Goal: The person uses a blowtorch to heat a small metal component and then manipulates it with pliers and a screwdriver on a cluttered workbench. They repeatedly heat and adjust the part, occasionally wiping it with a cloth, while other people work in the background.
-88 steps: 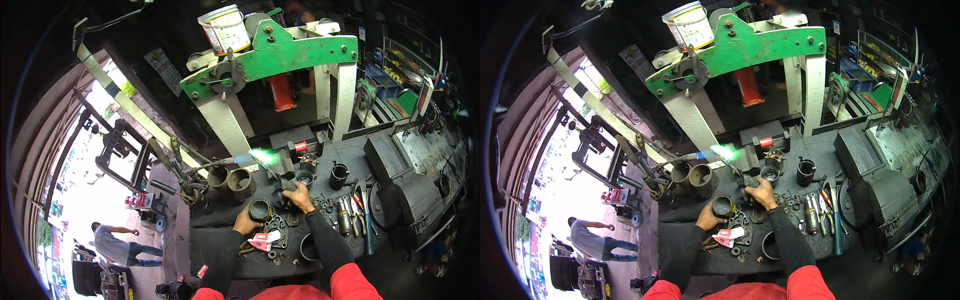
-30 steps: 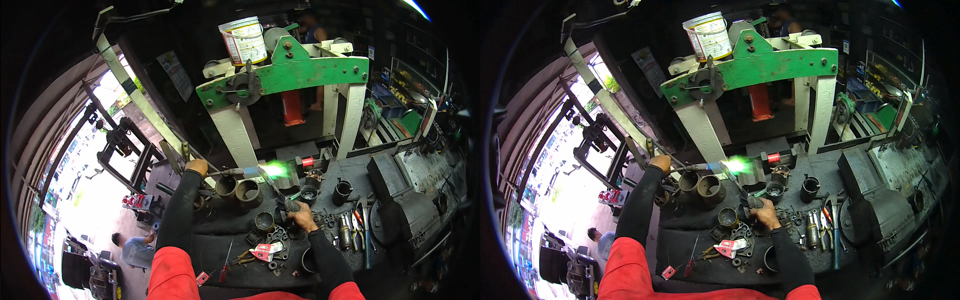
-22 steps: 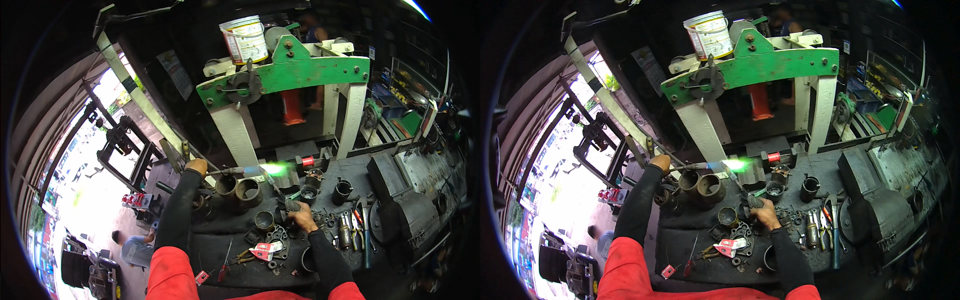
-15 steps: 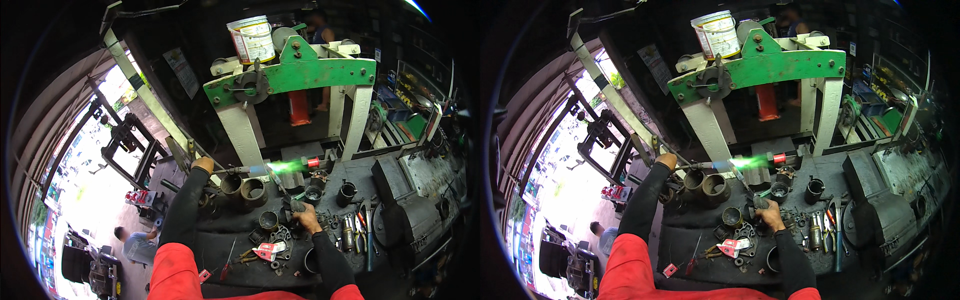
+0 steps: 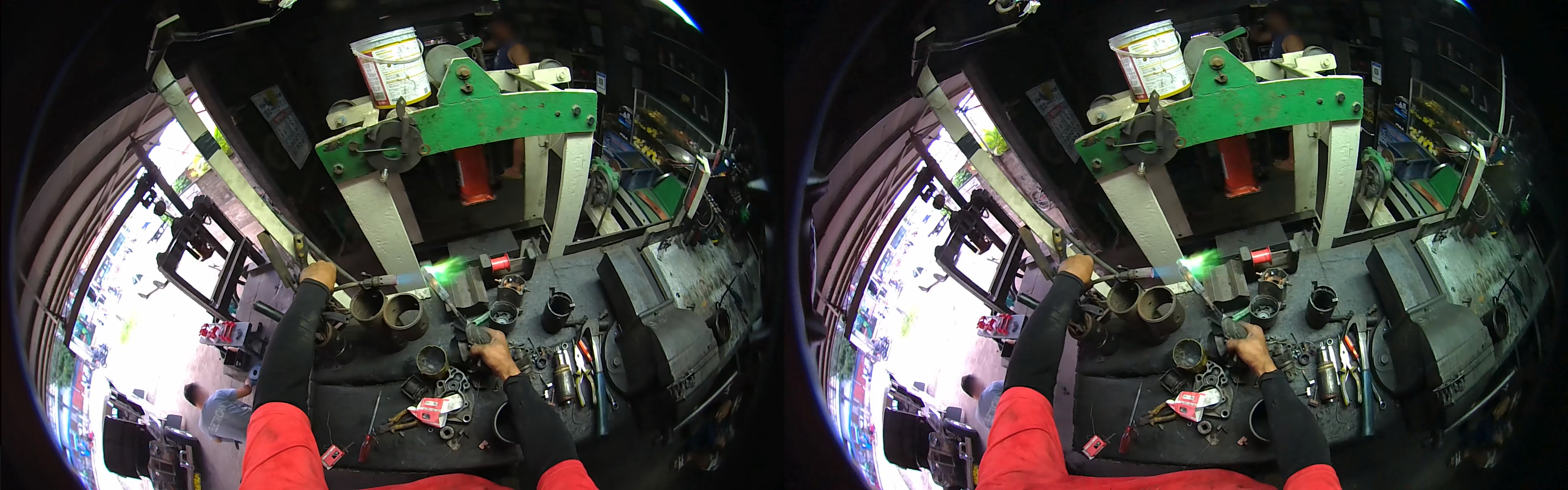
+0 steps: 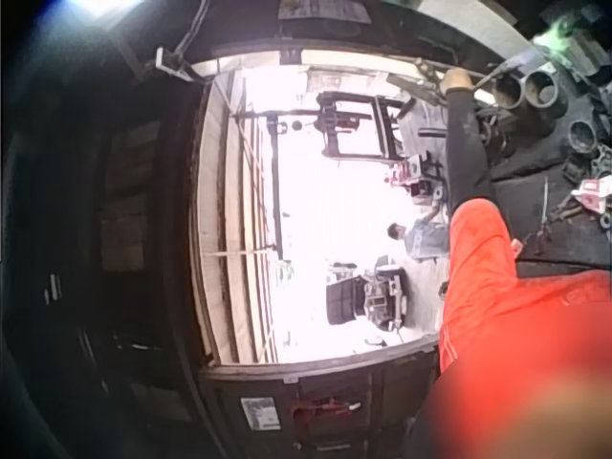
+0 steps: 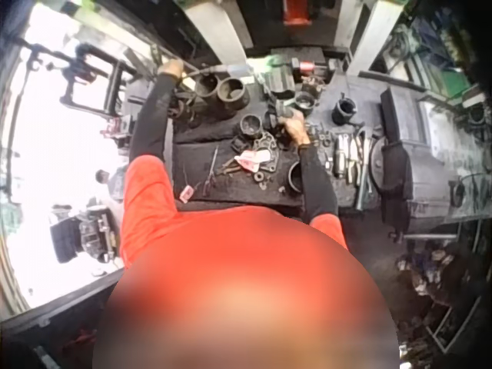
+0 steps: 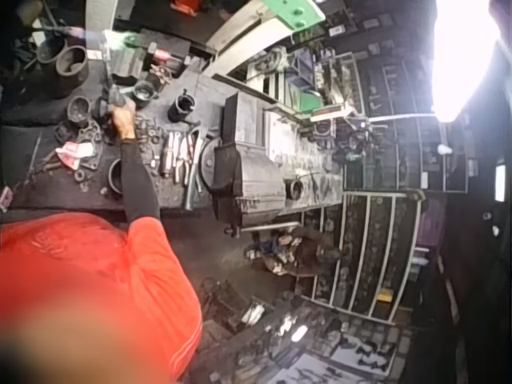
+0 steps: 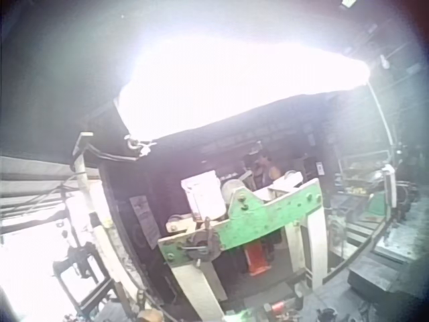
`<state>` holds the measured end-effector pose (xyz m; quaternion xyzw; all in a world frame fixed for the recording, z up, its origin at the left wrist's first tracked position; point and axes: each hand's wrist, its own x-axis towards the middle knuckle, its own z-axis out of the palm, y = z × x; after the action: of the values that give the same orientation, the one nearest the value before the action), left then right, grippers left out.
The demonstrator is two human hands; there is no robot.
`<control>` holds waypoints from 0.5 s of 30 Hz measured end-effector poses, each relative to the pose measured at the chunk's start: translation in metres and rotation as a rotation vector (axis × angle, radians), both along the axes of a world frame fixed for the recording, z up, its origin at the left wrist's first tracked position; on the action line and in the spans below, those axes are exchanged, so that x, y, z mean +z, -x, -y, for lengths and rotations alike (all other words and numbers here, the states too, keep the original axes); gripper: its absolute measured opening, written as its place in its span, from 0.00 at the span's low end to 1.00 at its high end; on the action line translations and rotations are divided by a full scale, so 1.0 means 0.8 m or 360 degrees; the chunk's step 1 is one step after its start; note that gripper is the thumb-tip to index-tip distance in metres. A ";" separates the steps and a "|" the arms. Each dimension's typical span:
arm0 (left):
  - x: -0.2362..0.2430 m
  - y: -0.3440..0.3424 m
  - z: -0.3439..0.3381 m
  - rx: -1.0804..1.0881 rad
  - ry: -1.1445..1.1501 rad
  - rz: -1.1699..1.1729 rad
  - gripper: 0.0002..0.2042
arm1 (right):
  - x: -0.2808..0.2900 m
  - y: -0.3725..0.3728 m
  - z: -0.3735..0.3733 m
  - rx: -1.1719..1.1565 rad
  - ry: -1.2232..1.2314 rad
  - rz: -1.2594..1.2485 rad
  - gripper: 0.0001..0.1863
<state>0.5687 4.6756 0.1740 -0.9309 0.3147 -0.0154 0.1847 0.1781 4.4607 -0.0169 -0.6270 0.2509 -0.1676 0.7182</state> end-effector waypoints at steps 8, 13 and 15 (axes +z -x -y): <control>0.004 0.007 -0.001 -0.0036 0.0033 -0.0030 0.13 | 0.010 0.011 0.000 -0.0022 0.0010 0.0022 0.21; 0.049 0.074 -0.009 -0.0127 0.0359 0.0050 0.18 | 0.032 0.051 0.003 -0.0118 0.0036 -0.0011 0.25; 0.074 0.128 -0.031 -0.0333 0.0881 0.0073 0.19 | 0.051 0.079 0.004 -0.0194 0.0145 0.0113 0.27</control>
<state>0.4662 4.7001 0.2334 -0.9078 0.3887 -0.1406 -0.0718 0.1149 4.4577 0.0236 -0.6364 0.2549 -0.2444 0.6858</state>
